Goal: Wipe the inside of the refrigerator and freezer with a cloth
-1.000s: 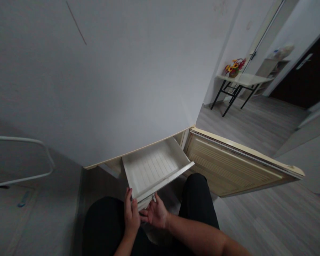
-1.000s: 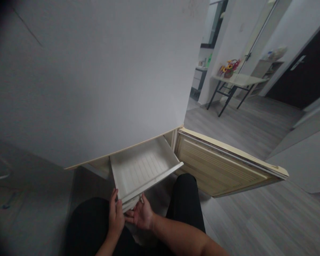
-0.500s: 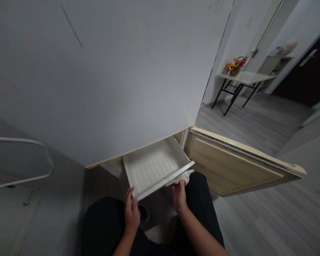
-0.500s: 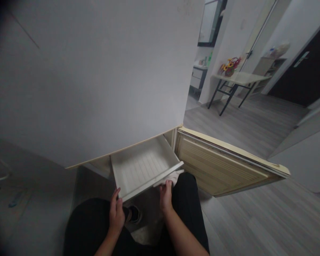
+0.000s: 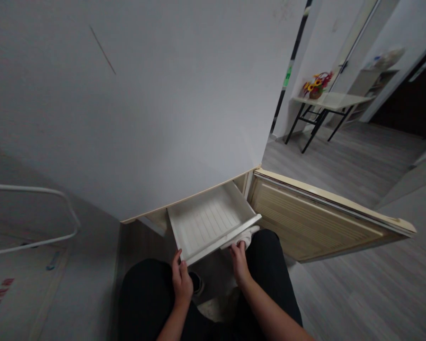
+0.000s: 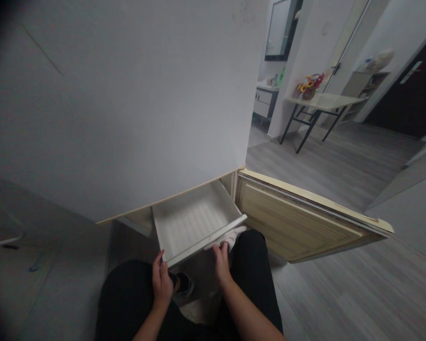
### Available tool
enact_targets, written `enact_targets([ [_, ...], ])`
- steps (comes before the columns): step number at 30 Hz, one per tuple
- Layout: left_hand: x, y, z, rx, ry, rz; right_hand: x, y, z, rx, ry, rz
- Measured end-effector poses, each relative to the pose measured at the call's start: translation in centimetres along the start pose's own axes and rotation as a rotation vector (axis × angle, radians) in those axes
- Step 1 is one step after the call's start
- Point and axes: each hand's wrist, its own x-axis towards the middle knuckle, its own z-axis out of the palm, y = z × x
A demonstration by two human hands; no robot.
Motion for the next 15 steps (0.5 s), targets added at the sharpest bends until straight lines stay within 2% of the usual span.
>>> enact_targets([
  [3, -0.1, 0.0, -0.2, 0.016, -0.041, 0.008, -1.9, 0.4, 0.5, -0.075, -0.044, 0.061],
  [7, -0.2, 0.3, -0.2, 0.033, -0.035, 0.031, -3.0, 0.2, 1.2, -0.075, -0.12, 0.027],
  [15, -0.6, 0.3, 0.1, 0.062, -0.017, 0.012, -2.7, 0.5, 0.8, -0.122, -0.085, 0.0],
])
